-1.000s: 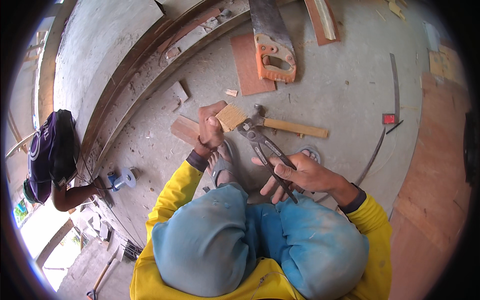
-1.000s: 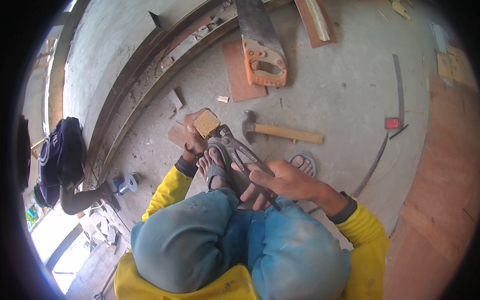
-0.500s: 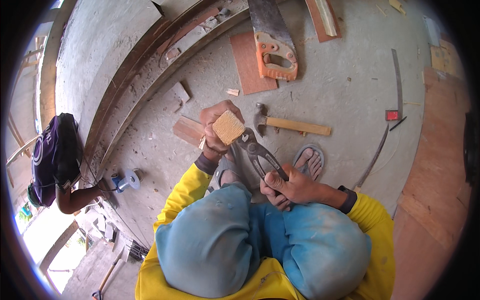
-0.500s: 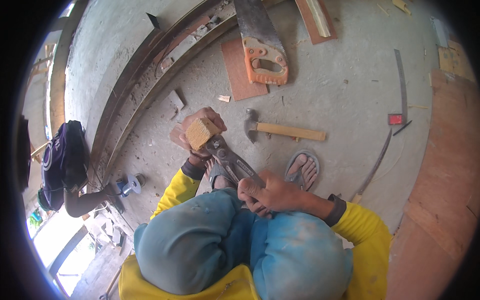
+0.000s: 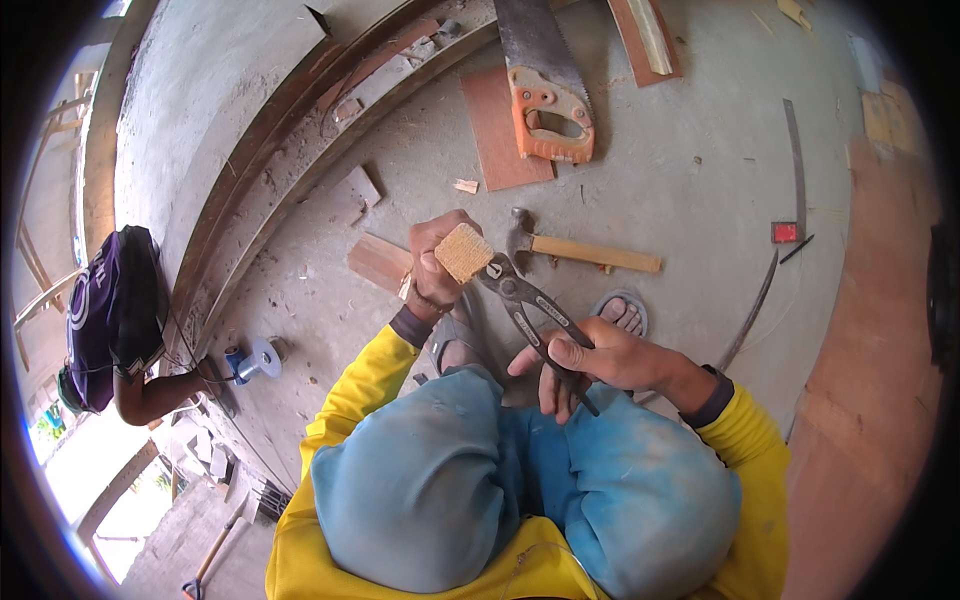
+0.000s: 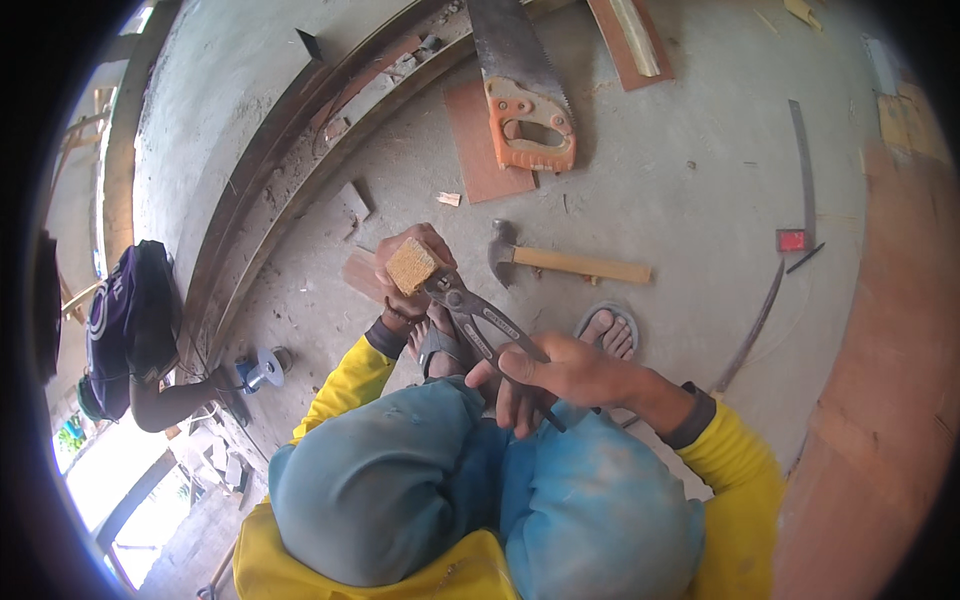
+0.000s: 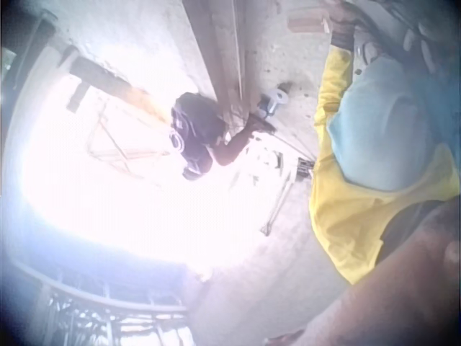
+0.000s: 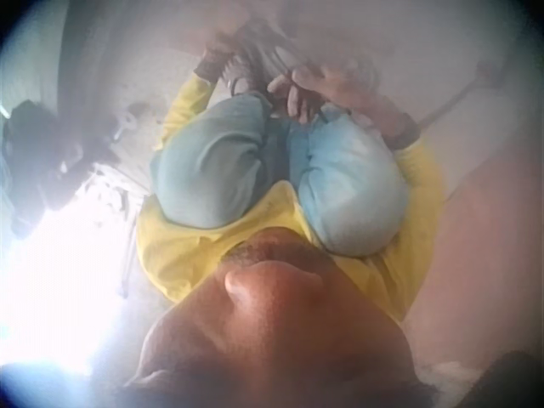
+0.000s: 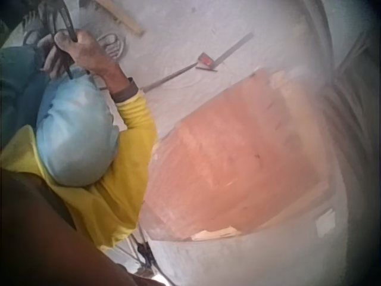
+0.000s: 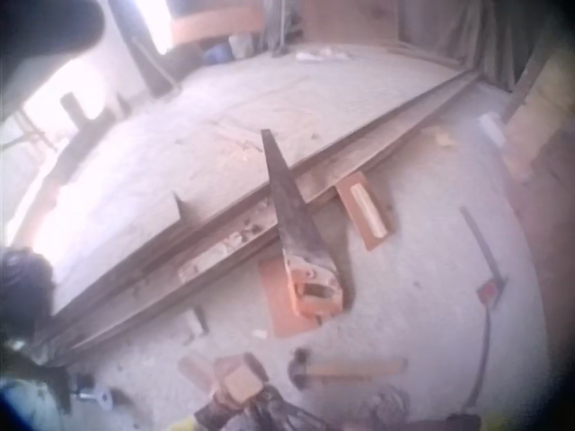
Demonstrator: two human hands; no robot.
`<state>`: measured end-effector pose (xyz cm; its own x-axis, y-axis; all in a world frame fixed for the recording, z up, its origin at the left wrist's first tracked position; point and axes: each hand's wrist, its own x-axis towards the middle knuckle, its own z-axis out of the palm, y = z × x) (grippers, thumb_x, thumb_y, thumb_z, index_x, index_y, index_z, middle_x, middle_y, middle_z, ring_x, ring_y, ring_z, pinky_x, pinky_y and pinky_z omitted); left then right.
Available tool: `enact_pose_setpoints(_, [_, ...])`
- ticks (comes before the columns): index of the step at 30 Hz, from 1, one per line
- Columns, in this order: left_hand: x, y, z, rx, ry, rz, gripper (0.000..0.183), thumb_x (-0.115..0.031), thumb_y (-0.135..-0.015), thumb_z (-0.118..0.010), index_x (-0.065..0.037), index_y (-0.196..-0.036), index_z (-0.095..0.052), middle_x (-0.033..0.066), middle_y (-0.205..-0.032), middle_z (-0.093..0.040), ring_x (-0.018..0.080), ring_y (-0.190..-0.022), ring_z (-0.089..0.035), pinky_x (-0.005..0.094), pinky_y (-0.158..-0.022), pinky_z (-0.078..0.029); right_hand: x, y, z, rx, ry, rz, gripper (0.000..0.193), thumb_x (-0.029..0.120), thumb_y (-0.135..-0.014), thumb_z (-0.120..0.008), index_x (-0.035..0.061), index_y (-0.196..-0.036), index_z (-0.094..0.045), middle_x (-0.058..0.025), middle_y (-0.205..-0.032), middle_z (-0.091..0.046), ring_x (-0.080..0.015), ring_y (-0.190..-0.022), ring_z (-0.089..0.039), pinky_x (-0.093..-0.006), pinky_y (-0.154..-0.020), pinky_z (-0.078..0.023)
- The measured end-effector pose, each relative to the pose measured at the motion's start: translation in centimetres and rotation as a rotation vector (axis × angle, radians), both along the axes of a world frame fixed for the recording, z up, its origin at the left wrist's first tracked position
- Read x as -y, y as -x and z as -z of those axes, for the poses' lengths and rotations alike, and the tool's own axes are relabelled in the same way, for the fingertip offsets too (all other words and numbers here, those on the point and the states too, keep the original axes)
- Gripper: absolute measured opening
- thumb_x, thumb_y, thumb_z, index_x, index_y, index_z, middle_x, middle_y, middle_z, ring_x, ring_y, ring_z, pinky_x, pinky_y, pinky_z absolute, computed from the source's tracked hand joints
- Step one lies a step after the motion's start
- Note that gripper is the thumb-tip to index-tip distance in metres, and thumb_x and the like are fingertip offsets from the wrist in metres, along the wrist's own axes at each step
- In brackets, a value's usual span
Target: The person walks through a construction site, picks up a small wooden block, and sits on the floor. They use a hammer to chip away at the wood, then use pliers to remove nails, and finally use a hand saw to cut the block.
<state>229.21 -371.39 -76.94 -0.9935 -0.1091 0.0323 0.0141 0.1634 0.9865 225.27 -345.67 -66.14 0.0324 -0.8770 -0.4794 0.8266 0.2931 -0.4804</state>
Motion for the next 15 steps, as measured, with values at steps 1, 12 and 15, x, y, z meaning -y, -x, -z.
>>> enact_pose_setpoints(1, [0.1, 0.1, 0.0, 0.006, -0.011, 0.004, 0.105, -0.096, -0.076, -0.017, 0.000, -0.073, -0.061, 0.0092, -0.068, -0.060, 0.0181, -0.057, -0.059, 0.0302, -0.052, -0.049, -0.2, 0.1, 0.1, 0.014, 0.001, -0.012, 0.057, 0.056, -0.101, -0.045, 0.0013, -0.097, -0.059, -0.0053, -0.071, -0.058, -0.0132, -0.058, -0.059, -0.0286, -0.055, -0.053])
enact_pose_setpoints(12, [-1.1, 0.5, -0.6, -0.041, -0.278, 0.016, 0.080, -0.080, -0.080, -0.055, 0.000, -0.083, -0.061, 0.0120, -0.077, -0.062, 0.0211, -0.069, -0.061, 0.0309, -0.063, -0.050, 1.4, -1.9, 0.9, 0.039, 0.096, -0.044, 0.055, 0.061, -0.098, -0.050, 0.0078, -0.081, -0.050, 0.0010, -0.063, -0.044, -0.0081, -0.054, -0.041, -0.0255, -0.048, -0.039])
enact_pose_setpoints(15, [-4.2, 0.0, 0.1, -0.086, -0.886, -0.037, 0.073, -0.073, -0.077, -0.062, -0.001, -0.089, -0.058, 0.0116, -0.079, -0.060, 0.0236, -0.071, -0.062, 0.0358, -0.064, -0.053, 2.2, -2.3, 1.1, 0.009, 0.159, 0.017, 0.056, 0.061, -0.097, -0.051, 0.0079, -0.081, -0.050, 0.0012, -0.061, -0.043, -0.0079, -0.053, -0.041, -0.0258, -0.048, -0.039])
